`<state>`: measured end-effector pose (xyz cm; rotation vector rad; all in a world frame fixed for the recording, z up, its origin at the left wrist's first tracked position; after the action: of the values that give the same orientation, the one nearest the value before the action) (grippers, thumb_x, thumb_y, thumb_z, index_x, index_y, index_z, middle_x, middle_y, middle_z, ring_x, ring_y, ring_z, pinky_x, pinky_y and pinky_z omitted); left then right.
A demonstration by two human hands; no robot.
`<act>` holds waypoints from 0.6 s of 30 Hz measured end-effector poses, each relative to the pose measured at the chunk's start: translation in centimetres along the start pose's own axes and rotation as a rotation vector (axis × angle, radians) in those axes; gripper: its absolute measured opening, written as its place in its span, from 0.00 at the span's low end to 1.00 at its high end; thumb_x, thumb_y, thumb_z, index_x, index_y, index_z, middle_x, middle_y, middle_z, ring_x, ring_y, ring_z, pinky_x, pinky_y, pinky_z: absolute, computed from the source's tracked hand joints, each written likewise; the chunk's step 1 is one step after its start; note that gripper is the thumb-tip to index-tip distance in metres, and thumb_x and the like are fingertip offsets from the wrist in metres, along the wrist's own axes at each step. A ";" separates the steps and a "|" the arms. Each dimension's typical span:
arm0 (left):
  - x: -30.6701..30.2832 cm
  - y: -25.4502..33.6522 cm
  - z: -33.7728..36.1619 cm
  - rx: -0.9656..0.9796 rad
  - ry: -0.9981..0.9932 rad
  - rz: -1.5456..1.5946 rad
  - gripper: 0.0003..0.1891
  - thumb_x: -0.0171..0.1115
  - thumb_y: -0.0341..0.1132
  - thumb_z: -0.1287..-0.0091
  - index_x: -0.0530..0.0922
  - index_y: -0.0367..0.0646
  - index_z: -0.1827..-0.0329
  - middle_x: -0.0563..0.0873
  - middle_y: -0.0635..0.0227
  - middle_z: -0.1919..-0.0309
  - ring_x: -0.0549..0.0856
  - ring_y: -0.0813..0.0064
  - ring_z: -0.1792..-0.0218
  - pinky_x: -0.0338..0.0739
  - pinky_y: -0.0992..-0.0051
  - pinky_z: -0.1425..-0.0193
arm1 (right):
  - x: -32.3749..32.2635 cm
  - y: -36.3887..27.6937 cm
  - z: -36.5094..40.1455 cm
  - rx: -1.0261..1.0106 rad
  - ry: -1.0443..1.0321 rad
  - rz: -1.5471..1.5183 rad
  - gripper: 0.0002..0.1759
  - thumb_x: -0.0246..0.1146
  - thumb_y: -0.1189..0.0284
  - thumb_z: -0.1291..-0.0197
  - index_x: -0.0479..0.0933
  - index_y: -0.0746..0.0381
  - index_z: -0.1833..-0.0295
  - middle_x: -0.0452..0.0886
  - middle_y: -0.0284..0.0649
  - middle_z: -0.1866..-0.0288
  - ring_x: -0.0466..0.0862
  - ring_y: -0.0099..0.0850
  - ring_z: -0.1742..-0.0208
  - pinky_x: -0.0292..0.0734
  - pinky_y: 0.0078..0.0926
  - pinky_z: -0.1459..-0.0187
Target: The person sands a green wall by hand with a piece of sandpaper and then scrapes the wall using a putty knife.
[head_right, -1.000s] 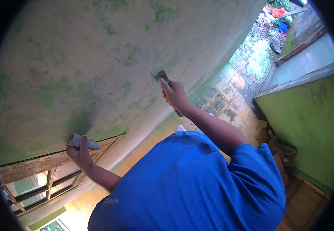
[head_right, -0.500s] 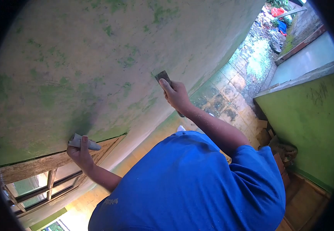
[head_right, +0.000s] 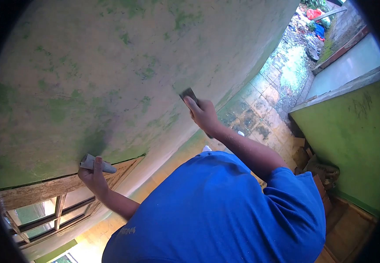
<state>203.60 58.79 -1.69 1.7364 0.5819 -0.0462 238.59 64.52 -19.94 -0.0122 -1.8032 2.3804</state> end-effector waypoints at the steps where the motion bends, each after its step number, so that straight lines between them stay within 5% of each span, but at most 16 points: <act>1: 0.1 0.2 0.0 0.004 0.005 0.003 0.10 0.70 0.29 0.45 0.75 0.36 0.71 0.79 0.71 0.76 0.76 0.81 0.75 0.72 0.78 0.65 | -0.3 1.2 0.1 0.042 0.020 0.037 0.29 0.55 0.50 0.35 0.68 0.61 0.81 0.67 0.29 0.86 0.65 0.18 0.85 0.60 0.22 0.82; 5: 0.2 0.8 0.1 -0.014 0.035 0.028 0.10 0.70 0.28 0.46 0.75 0.36 0.72 0.79 0.71 0.77 0.76 0.81 0.75 0.72 0.78 0.65 | 0.2 0.7 -1.2 0.025 0.026 0.095 0.29 0.55 0.50 0.35 0.68 0.61 0.81 0.68 0.29 0.85 0.65 0.17 0.86 0.60 0.21 0.83; 7: 0.4 0.8 0.0 -0.011 0.006 0.019 0.10 0.71 0.28 0.46 0.75 0.36 0.72 0.79 0.71 0.77 0.76 0.82 0.75 0.72 0.78 0.65 | 1.6 0.5 -1.7 0.084 -0.032 -0.185 0.29 0.55 0.50 0.35 0.68 0.61 0.81 0.68 0.29 0.86 0.66 0.17 0.86 0.60 0.20 0.83; 18: 0.4 0.1 0.1 -0.025 -0.021 0.010 0.10 0.70 0.28 0.45 0.75 0.36 0.73 0.78 0.71 0.77 0.76 0.82 0.73 0.71 0.79 0.65 | 0.8 1.1 -1.7 0.084 0.002 -0.014 0.28 0.55 0.50 0.36 0.68 0.61 0.79 0.66 0.30 0.87 0.66 0.18 0.88 0.59 0.20 0.85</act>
<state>203.97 58.84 -1.78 1.7123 0.5555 -0.0498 237.80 65.99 -21.39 0.0076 -1.6956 2.4429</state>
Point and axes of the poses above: each hand's wrist, its own z-axis away from the middle knuckle, its own x-axis out of the palm, y = z × x, the point moved 10 cm from there along -z, towards the middle knuckle
